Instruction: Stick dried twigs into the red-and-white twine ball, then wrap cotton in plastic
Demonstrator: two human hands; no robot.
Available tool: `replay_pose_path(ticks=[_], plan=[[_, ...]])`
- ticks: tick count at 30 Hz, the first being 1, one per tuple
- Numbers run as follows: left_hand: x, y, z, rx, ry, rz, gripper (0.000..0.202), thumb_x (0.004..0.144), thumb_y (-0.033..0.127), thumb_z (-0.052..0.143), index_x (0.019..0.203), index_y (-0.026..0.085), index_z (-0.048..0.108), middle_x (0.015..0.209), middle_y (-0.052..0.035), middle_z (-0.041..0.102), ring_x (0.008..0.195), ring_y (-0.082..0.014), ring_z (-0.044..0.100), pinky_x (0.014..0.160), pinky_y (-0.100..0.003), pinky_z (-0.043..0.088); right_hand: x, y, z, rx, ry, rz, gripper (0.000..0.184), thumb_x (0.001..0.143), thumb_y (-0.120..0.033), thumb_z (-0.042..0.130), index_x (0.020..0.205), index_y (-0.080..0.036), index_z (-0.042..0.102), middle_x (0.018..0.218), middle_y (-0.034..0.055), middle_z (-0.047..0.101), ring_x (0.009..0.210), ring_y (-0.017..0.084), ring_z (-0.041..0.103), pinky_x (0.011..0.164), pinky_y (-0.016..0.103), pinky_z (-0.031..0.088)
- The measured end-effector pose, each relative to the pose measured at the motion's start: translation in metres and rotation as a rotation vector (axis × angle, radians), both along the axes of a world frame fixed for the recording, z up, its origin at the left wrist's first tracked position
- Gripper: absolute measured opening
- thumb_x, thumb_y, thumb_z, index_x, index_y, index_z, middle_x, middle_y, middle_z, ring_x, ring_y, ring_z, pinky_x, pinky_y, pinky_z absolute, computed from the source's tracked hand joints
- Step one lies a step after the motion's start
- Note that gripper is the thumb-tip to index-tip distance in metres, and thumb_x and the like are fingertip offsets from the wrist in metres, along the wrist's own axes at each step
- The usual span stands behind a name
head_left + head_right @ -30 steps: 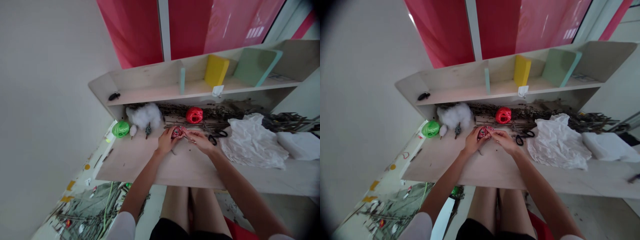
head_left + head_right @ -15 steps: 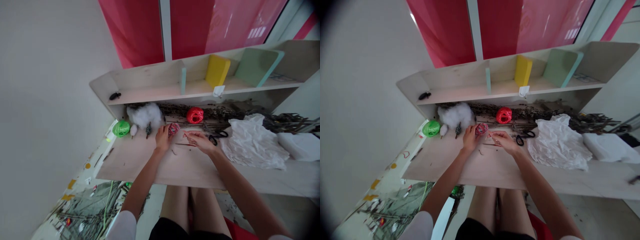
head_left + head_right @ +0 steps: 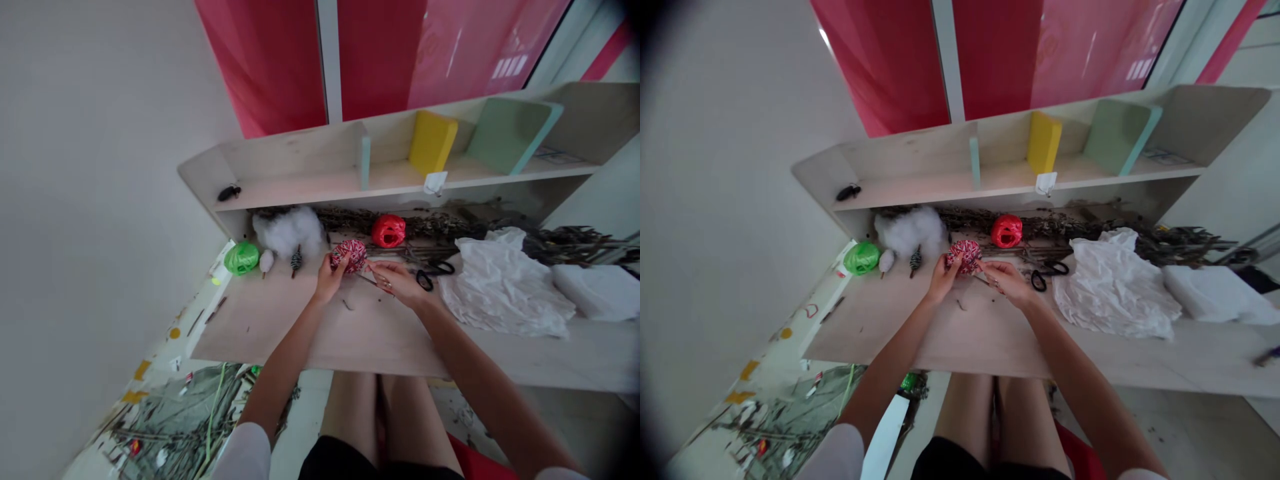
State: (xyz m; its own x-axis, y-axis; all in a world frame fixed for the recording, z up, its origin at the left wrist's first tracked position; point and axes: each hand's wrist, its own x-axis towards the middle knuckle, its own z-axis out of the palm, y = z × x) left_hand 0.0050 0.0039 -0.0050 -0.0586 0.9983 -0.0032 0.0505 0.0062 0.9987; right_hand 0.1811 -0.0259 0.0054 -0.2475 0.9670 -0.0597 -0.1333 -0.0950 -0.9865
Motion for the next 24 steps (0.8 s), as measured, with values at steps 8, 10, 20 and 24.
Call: replay_pose_path(ticks=[8,10,20,24], plan=[[-0.001,0.001,-0.002,0.080,0.005,0.103,0.044,0.076,0.060,0.059,0.084,0.018,0.058,0.086,-0.0046,0.062,0.084,-0.0175,0.058,0.078,-0.028,0.047,-0.008,0.000,-0.004,0.277,-0.465,-0.008,0.045,0.081,-0.059,0.053,0.070,-0.018,0.068,0.050,-0.0029,0.042,0.047,0.010,0.035,0.048,0.025,0.026],[0.000,0.002,-0.002,0.018,-0.084,0.084,0.048,0.074,0.063,0.060,0.087,0.017,0.058,0.088,-0.0052,0.062,0.081,-0.0170,0.059,0.071,-0.028,0.049,-0.007,0.003,-0.010,0.376,-0.567,-0.030,0.039,0.085,-0.051,0.051,0.067,-0.019,0.066,0.052,-0.0011,0.049,0.051,0.012,0.042,0.052,0.026,0.031],[0.003,-0.004,0.012,-0.062,-0.276,0.051,0.042,0.081,0.058,0.057,0.093,0.018,0.061,0.089,-0.0062,0.065,0.076,-0.0169,0.062,0.066,-0.030,0.053,-0.004,0.002,-0.015,0.536,-0.848,0.009,0.029,0.092,-0.034,0.045,0.080,-0.021,0.068,0.077,0.0060,0.070,0.069,0.018,0.061,0.067,0.029,0.041],[0.002,-0.003,0.011,-0.067,-0.252,0.096,0.040,0.083,0.055,0.055,0.094,0.017,0.060,0.092,-0.0073,0.065,0.079,-0.0171,0.063,0.071,-0.031,0.053,-0.008,0.000,-0.015,0.570,-0.886,-0.010,0.031,0.090,-0.043,0.050,0.082,-0.020,0.069,0.077,0.0067,0.068,0.065,0.017,0.057,0.063,0.028,0.039]])
